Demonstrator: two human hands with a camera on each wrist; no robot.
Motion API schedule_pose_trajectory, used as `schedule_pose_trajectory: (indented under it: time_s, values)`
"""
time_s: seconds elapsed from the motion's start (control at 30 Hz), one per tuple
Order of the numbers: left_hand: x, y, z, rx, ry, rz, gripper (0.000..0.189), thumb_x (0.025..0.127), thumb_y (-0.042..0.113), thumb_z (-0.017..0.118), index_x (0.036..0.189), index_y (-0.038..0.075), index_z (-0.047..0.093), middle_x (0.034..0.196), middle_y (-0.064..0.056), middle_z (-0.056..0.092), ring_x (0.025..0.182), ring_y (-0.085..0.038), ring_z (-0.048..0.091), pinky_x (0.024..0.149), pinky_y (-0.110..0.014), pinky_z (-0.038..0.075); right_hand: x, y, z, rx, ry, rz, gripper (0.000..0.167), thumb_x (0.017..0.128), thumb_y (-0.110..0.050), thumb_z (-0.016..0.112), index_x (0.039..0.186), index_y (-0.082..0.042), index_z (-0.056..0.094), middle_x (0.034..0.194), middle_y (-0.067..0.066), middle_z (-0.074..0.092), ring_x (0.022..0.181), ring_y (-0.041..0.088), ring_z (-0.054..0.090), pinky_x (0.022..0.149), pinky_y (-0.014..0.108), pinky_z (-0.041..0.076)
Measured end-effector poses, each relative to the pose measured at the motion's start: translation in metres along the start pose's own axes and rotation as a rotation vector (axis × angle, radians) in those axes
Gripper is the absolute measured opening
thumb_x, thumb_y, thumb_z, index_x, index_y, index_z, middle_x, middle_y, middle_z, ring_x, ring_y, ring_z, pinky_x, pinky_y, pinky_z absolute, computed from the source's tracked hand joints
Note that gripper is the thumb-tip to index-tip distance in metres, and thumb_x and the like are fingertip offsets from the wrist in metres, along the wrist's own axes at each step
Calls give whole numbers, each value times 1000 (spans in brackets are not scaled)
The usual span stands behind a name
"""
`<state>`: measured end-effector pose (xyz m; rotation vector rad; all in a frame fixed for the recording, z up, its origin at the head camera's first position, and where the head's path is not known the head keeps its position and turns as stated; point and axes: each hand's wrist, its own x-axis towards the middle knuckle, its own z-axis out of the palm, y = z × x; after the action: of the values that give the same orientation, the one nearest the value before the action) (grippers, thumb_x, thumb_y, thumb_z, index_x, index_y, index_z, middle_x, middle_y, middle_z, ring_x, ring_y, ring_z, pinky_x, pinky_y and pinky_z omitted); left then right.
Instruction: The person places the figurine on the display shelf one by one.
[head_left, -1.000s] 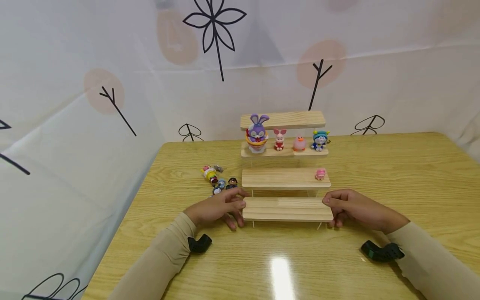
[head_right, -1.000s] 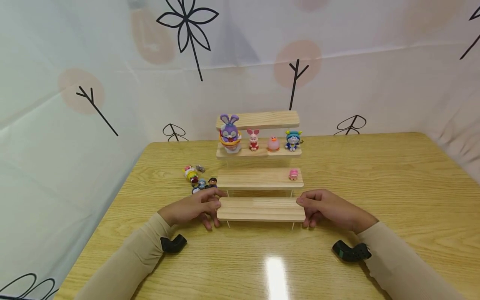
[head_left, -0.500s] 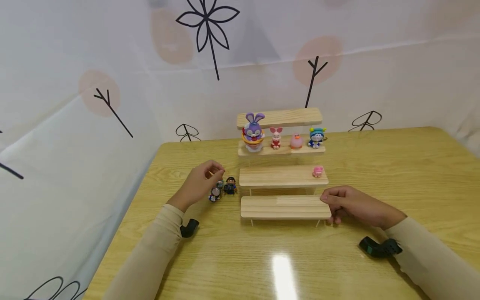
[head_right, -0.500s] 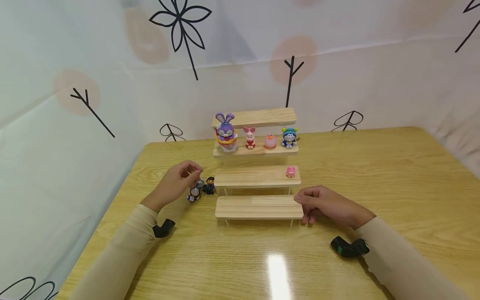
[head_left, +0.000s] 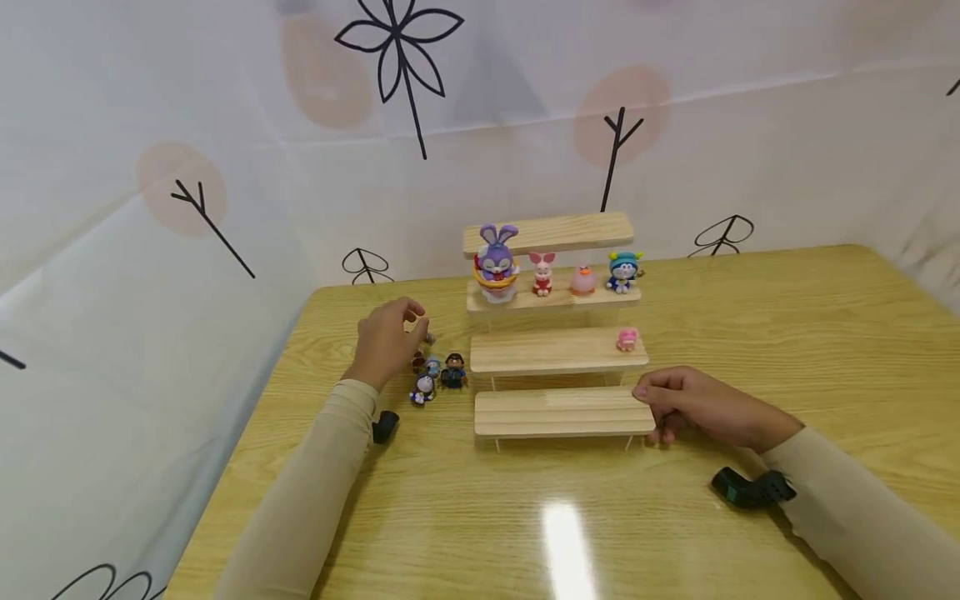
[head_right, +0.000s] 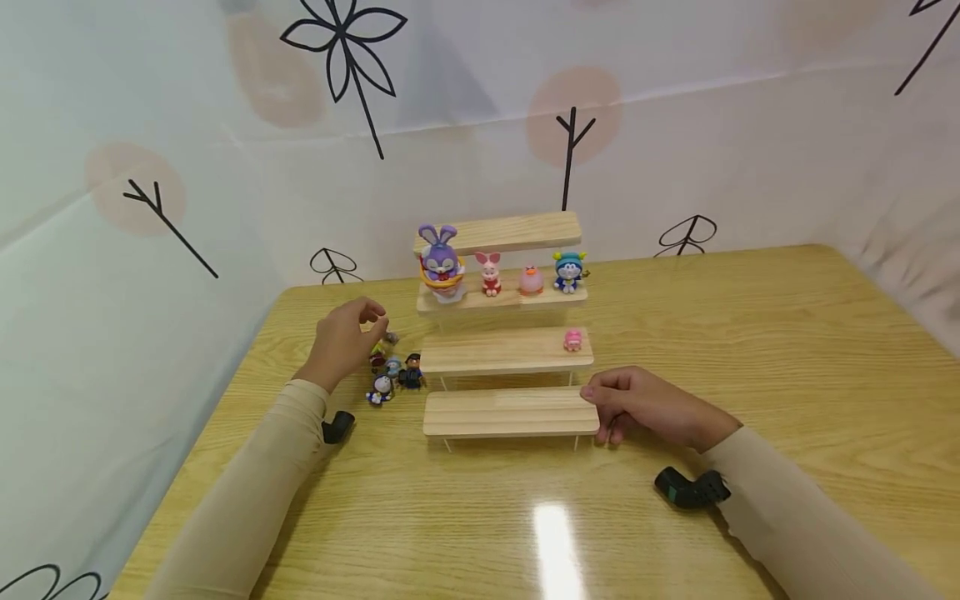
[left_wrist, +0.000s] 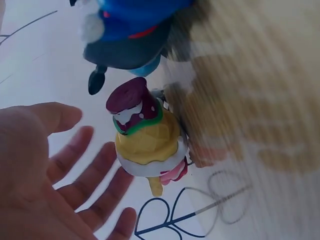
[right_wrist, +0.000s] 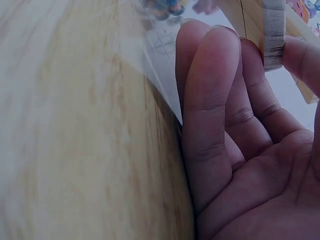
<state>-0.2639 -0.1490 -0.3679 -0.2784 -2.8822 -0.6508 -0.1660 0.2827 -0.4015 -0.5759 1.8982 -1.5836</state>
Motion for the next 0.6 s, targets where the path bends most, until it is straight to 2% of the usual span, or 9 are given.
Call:
schedule_pose_trajectory:
  time_s: [0.17, 0.27, 0.6]
  values:
    - [6, 0, 2, 43, -115, -74, 29, 101, 34, 60, 123, 16, 63, 120, -8, 67, 108, -31, 63, 103, -62, 38, 0, -2, 0, -6, 5, 2, 28, 110, -20, 38, 106, -2, 59, 74, 2, 60, 73, 23, 69, 66, 39, 60]
    - [7, -2, 2, 76, -162, -104, 32, 102, 34, 56, 128, 15, 61, 124, -10, 65, 113, -33, 61, 104, -64, 38, 1, -4, 0, -25, 10, 3, 29, 110, -21, 39, 106, 0, 58, 73, 4, 59, 73, 27, 69, 66, 40, 60]
    - [9, -8, 6, 85, -225, -109, 35, 104, 33, 51, 132, 15, 60, 124, -10, 66, 114, -34, 61, 103, -66, 39, -2, -2, 1, -29, 20, 15, 28, 110, -21, 39, 108, 0, 58, 75, 4, 61, 73, 26, 69, 67, 40, 60]
